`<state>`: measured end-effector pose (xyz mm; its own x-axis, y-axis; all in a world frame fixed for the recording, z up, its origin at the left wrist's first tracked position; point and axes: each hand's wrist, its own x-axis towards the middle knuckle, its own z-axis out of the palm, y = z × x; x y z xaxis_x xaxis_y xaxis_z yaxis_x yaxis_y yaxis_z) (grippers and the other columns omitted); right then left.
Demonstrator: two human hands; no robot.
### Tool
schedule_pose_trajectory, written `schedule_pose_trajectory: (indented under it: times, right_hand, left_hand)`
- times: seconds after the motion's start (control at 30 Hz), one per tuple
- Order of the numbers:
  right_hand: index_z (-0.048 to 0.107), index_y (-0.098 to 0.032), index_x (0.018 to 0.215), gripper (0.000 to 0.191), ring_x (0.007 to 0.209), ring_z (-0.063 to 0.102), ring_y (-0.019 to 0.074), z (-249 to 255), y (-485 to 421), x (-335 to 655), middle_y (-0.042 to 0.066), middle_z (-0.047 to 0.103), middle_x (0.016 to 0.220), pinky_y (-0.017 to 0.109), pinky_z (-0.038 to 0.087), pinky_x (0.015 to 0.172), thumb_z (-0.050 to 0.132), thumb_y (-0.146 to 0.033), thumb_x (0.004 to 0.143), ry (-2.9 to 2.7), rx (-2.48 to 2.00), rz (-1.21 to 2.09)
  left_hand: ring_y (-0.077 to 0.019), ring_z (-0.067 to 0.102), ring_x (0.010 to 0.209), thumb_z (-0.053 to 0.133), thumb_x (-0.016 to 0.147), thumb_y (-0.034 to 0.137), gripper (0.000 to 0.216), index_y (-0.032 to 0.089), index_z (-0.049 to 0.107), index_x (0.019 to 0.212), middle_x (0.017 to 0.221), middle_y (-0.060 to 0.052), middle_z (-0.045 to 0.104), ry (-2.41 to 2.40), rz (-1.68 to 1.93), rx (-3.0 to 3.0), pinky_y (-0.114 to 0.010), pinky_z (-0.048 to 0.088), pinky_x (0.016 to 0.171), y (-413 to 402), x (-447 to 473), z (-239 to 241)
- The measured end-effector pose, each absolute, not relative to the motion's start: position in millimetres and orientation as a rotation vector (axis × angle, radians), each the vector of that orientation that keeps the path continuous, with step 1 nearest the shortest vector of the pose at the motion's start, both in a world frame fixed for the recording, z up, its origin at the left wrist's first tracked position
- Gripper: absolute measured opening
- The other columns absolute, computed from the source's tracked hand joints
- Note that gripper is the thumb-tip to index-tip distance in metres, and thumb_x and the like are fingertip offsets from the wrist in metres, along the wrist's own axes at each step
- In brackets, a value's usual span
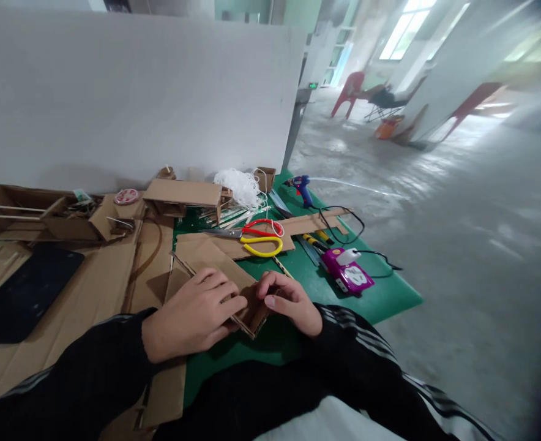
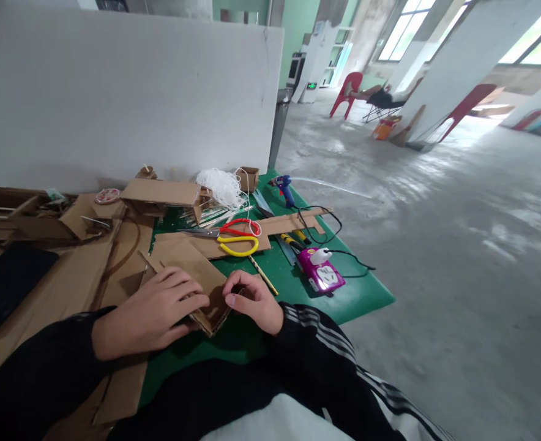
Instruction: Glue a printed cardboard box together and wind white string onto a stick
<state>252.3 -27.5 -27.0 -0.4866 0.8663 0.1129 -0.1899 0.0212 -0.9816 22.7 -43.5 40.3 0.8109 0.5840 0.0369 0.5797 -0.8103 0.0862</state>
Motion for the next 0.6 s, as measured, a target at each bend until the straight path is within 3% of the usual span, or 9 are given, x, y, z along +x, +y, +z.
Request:
schedule_pose_trajectory:
  times: [0.6]
  right_hand:
    - [0.064,-0.021,0.086,0.02,0.087,0.056,0.0203,-30.6,-27.6,255.5,0.003,0.058,0.085,0.033,0.043,0.077,0.066,-0.041,0.085,-1.438,-0.743,1.446]
  left_hand:
    - [-0.025,0.054,0.108,0.069,0.082,0.032,0.032,0.022,0.057,0.11,0.111,-0.004,0.065,0.894,0.097,2.954,-0.046,0.028,0.104,-45.9,20.4,43.4]
